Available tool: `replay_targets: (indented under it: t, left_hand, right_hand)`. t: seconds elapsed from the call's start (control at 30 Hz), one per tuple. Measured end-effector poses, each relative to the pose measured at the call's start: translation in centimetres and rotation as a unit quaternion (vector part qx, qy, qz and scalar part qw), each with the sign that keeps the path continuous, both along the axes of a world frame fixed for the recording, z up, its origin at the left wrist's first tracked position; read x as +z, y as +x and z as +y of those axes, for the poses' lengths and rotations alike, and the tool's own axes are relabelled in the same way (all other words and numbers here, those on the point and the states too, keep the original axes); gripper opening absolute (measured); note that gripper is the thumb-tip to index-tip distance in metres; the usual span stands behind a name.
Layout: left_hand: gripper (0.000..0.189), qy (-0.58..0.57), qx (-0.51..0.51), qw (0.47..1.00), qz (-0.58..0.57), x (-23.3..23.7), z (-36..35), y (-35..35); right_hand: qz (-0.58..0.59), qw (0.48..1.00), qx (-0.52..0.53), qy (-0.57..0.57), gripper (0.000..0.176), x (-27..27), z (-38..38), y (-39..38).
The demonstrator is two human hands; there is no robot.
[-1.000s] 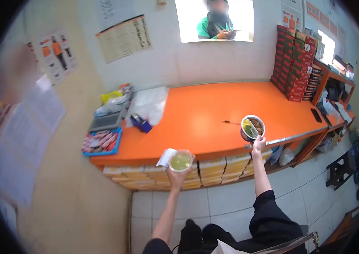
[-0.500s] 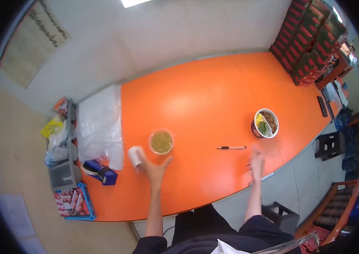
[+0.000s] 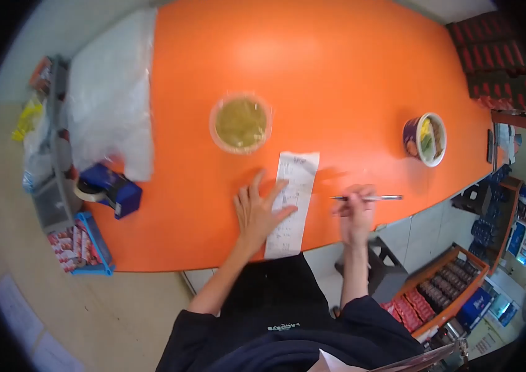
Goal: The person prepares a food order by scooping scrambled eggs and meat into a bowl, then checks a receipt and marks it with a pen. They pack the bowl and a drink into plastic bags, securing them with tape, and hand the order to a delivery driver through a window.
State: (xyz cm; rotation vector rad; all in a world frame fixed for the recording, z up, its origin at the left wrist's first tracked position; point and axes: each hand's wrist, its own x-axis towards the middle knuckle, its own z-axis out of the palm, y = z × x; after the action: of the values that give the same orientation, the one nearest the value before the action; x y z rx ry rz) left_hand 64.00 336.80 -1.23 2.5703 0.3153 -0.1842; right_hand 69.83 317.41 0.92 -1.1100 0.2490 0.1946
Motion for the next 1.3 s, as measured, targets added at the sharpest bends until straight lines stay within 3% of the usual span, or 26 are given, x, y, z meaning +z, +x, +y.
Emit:
replay_targets:
  t: [0.1, 0.23, 0.33, 0.37, 0.47, 0.5, 0.63, 0.73, 0.83, 0.93, 1.13, 1.23, 1.3]
  left_hand:
    - [0.074, -0.025, -0.061, 0.998, -0.009, -0.7, 1.5, -0.4]
    - [0.084, -0.023, -0.082, 0.996, 0.029, -0.7, 2.0, -0.5]
    - [0.087, -0.020, -0.078, 0.996, 0.032, -1.2, 1.7, 0.0]
    - [0.087, -0.015, -0.075, 0.997, 0.031, -1.3, 1.7, 0.1]
    - [0.089, -0.015, -0.070, 0.997, 0.038, -1.5, 1.5, -0.4]
    - [0.090, -0.015, -0.070, 0.997, 0.036, -1.6, 1.5, -0.3]
    - [0.094, -0.027, -0.071, 0.996, 0.053, -1.4, 1.6, -0.4]
    - [0.097, -0.029, -0.079, 0.995, 0.057, -1.3, 1.8, -0.2]
    - [0.099, -0.032, -0.080, 0.994, 0.061, -1.1, 1.8, -0.2]
    - [0.101, -0.037, -0.084, 0.994, 0.065, -0.9, 1.8, 0.0]
    - [0.112, -0.045, -0.097, 0.992, 0.069, -0.8, 1.7, -0.2]
    - [0.119, -0.037, -0.115, 0.990, 0.076, -0.6, 1.9, -0.1]
    - [0.124, -0.029, -0.122, 0.990, 0.072, -0.5, 1.9, -0.1]
  right_hand:
    - [0.048, 0.996, 0.010, 0.068, 0.019, -4.5, 2.0, -2.9]
    - [-0.103, 0.987, 0.062, -0.103, 0.036, -2.5, 4.3, -1.5]
    - [-0.323, 0.890, 0.175, -0.268, 0.038, -5.6, 4.1, -0.8]
    - [-0.309, 0.893, 0.229, -0.235, 0.041, -5.5, 4.0, -0.9]
    - [-0.312, 0.876, 0.170, -0.326, 0.041, -5.9, 4.5, -0.4]
    - [-0.314, 0.864, 0.213, -0.332, 0.040, -5.8, 4.2, -0.9]
    - [-0.342, 0.841, 0.200, -0.369, 0.039, -5.8, 3.6, -1.4]
    - [-0.310, 0.880, 0.220, -0.285, 0.037, -5.4, 3.1, -1.5]
    - [-0.315, 0.856, 0.205, -0.354, 0.036, -5.6, 2.7, -2.5]
    - [-0.336, 0.847, 0.256, -0.323, 0.035, -5.1, 2.8, -2.5]
    - [-0.352, 0.832, 0.250, -0.348, 0.036, -5.6, 0.6, -4.0]
    - [-0.397, 0.797, 0.303, -0.339, 0.035, -5.0, 0.2, -4.4]
    - [-0.375, 0.818, 0.282, -0.333, 0.033, -4.4, -1.5, -4.6]
